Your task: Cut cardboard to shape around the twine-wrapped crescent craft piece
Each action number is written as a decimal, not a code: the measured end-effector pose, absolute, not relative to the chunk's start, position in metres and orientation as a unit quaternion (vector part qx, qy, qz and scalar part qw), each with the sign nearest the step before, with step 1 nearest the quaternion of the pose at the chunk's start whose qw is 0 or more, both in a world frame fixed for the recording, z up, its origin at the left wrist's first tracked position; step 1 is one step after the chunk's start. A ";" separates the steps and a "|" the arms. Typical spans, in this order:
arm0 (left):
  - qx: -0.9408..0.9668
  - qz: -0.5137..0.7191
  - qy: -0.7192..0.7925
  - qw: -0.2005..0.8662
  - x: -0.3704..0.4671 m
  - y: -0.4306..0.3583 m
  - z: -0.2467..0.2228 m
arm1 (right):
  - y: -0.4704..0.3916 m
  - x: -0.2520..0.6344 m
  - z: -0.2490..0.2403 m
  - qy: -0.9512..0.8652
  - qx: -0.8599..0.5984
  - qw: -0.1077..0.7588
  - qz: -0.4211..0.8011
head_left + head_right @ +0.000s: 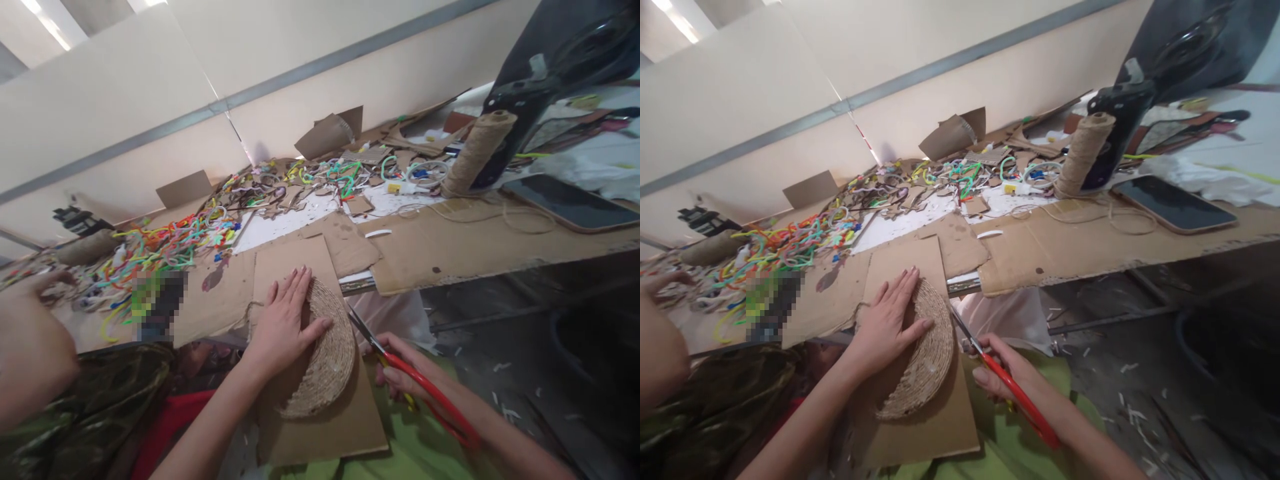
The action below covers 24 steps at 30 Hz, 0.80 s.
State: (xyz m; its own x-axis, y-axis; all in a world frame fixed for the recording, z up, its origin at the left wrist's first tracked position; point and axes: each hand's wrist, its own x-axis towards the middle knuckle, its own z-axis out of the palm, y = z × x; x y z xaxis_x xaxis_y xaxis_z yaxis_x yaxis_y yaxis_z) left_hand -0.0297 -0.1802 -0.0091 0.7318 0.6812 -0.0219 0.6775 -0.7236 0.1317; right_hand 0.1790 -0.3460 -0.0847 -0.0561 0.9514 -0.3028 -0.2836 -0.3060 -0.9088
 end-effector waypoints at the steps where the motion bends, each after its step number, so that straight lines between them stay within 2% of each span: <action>1: 0.928 0.016 0.367 0.066 -0.030 -0.180 -0.009 | -0.345 0.178 -0.087 -0.348 -0.485 0.480 0.643; 10: 0.926 0.008 0.371 0.078 -0.029 -0.181 -0.003 | -0.345 0.167 -0.066 -0.333 -0.515 0.473 0.632; 18: 0.923 -0.005 0.370 0.105 -0.031 -0.178 0.001 | -0.347 0.156 -0.072 -0.310 -0.498 0.506 0.632; 24: 0.925 -0.012 0.365 0.108 -0.033 -0.181 0.004 | -0.353 0.149 -0.071 -0.304 -0.472 0.488 0.668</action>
